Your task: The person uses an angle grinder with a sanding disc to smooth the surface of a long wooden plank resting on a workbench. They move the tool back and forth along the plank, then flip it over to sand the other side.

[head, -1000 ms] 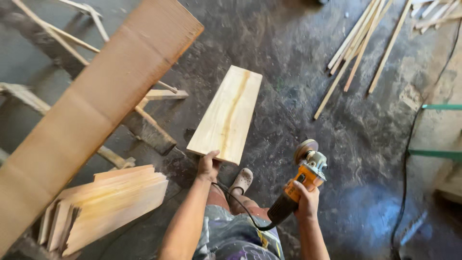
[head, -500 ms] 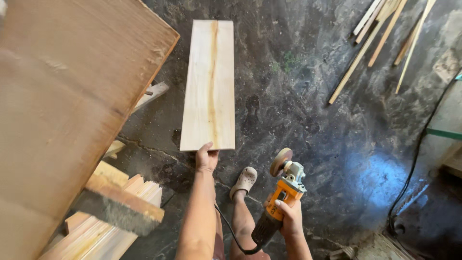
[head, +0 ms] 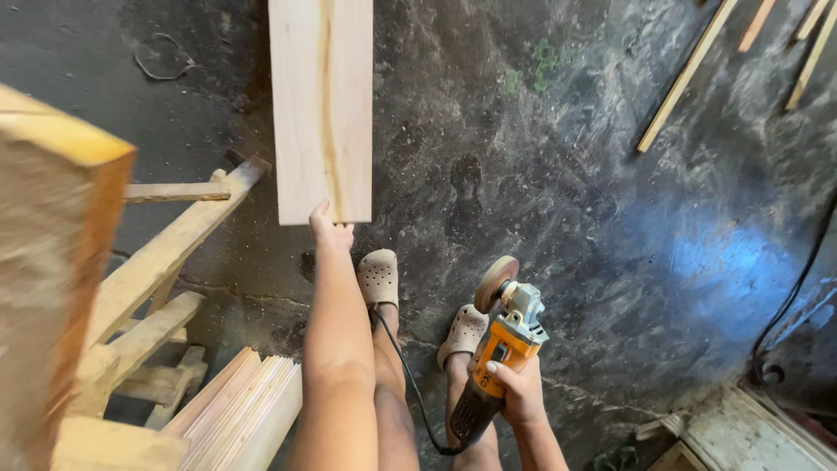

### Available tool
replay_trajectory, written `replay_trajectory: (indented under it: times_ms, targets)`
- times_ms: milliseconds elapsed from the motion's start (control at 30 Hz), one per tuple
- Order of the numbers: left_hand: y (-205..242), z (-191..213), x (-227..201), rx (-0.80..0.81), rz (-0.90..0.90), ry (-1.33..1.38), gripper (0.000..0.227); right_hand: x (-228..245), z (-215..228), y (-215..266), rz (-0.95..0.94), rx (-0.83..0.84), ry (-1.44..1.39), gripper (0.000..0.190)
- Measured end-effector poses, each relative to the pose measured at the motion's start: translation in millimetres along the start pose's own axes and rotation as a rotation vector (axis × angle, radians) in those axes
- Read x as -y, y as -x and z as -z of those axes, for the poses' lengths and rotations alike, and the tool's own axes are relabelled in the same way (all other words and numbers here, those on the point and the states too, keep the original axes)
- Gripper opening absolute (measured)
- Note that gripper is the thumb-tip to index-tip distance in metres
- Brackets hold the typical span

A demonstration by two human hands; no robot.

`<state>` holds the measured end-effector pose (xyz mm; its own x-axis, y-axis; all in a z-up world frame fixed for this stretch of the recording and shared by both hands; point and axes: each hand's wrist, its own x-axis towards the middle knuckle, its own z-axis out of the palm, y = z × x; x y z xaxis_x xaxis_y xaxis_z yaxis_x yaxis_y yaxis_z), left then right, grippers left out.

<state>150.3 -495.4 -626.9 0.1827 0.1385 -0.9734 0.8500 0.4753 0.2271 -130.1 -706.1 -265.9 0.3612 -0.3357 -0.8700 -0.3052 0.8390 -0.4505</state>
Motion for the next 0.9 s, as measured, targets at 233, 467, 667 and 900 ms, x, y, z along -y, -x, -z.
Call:
replay_trajectory:
  times_ms: [233, 467, 667, 900]
  targets:
    - [-21, 1, -13, 0.09, -0.066, 0.241, 0.082, -23, -1, -22, -0.022, 0.049, -0.023, 0.053]
    - [0, 36, -17, 0.294, -0.169, 0.276, 0.073, -17, 1, -13, -0.022, 0.076, 0.005, 0.054]
    - [91, 48, 7, 0.231, -0.169, 0.282, 0.065, -2, 13, 34, 0.045, 0.192, 0.086, 0.05]
    - [355, 172, 108, -0.033, -0.639, -0.709, 0.06, 36, 36, 140, 0.148, 0.371, 0.259, 0.045]
